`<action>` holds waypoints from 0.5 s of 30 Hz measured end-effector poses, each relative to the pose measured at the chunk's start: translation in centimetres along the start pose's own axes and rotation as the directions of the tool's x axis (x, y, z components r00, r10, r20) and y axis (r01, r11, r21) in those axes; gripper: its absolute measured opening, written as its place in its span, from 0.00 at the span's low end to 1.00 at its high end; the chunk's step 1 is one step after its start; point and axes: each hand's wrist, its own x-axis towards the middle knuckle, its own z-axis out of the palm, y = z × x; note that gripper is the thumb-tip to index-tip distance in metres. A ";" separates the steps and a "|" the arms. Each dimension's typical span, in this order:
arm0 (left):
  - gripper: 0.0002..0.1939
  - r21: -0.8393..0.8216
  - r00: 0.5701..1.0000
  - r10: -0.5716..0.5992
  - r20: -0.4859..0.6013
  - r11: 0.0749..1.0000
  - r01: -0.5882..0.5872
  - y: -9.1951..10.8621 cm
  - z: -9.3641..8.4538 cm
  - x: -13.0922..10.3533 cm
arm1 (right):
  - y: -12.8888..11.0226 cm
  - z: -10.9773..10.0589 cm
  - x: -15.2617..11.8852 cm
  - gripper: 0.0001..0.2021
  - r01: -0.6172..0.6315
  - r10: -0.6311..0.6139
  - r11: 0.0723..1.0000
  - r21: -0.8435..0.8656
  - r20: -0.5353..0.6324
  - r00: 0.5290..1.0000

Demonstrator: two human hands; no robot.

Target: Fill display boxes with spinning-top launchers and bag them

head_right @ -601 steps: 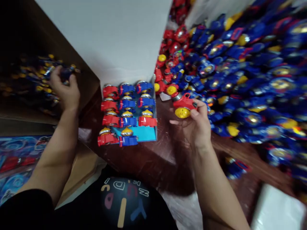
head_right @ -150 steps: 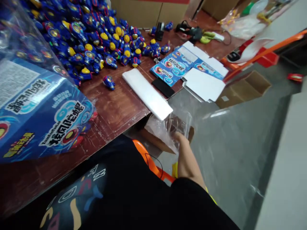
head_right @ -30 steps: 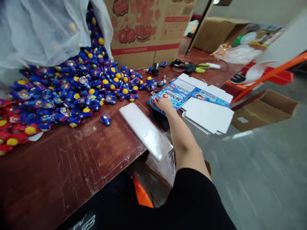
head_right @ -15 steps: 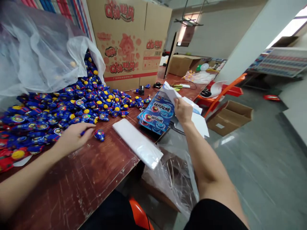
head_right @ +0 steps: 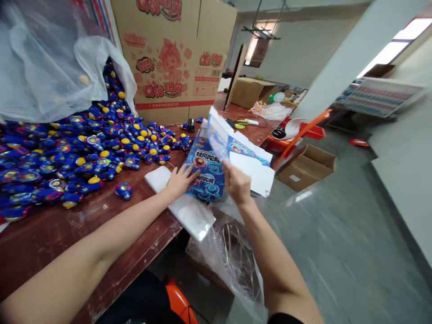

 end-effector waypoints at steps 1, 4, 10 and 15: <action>0.33 0.022 1.000 -0.012 0.024 1.000 0.012 -0.8 0.1 0.3 | -0.2 -0.2 -1.5 0.23 0.077 -0.079 0.996 0.033 0.042 0.996; 0.34 0.077 0.993 0.003 0.121 0.997 -0.012 -5.0 -0.6 0.6 | -0.4 -0.4 -5.4 0.18 0.228 -0.246 0.964 0.137 0.130 0.961; 0.35 0.100 0.961 0.044 0.272 0.992 -0.073 -12.1 -3.5 2.1 | 2.1 -1.1 -6.7 0.22 0.012 -0.005 0.996 0.087 -0.085 0.996; 0.36 -0.018 0.950 0.012 0.313 1.000 -0.007 -11.6 -2.4 0.8 | 4.8 -4.8 -0.1 0.34 -0.400 0.386 0.912 0.084 -0.502 0.774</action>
